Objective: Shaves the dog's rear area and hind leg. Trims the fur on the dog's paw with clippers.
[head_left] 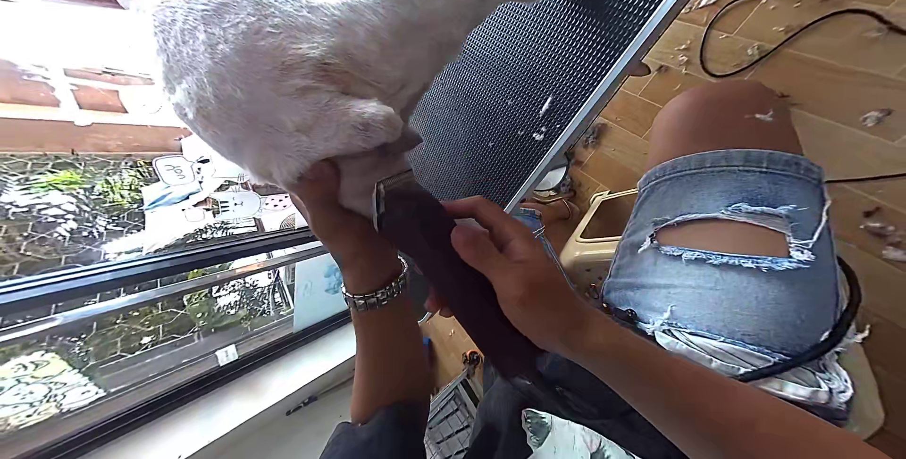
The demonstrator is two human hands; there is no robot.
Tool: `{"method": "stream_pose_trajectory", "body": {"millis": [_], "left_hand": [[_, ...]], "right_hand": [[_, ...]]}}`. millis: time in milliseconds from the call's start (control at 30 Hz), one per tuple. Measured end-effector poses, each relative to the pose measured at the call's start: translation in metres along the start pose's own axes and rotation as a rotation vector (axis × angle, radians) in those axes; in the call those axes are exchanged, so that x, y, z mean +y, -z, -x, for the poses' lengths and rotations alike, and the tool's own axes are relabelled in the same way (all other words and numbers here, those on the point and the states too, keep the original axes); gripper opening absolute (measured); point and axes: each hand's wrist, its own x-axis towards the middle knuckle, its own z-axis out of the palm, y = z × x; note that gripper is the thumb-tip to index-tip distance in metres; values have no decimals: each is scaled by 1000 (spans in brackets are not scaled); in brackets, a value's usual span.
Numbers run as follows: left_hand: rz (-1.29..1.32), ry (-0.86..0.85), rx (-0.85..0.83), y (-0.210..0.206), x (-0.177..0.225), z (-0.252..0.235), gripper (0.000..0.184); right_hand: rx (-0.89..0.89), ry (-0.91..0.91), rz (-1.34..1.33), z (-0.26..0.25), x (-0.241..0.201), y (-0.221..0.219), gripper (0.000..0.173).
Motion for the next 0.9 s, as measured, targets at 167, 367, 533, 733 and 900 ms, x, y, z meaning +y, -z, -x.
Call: {"method": "stream_pose_trajectory", "body": {"millis": [167, 367, 533, 733, 900], "left_hand": [[55, 42, 2, -10, 5, -2, 37], [45, 97, 112, -19, 13, -3, 26], [21, 64, 112, -24, 14, 7, 26], [40, 43, 59, -28, 13, 6, 26], [3, 90, 70, -26, 11, -6, 30]], "right_hand": [[-46, 53, -27, -6, -1, 16, 33], [42, 0, 247, 13, -4, 41, 35], [210, 256, 1096, 12, -32, 57, 52], [285, 470, 1481, 12, -60, 71, 51], [277, 455, 1497, 13, -76, 75, 52]]}}
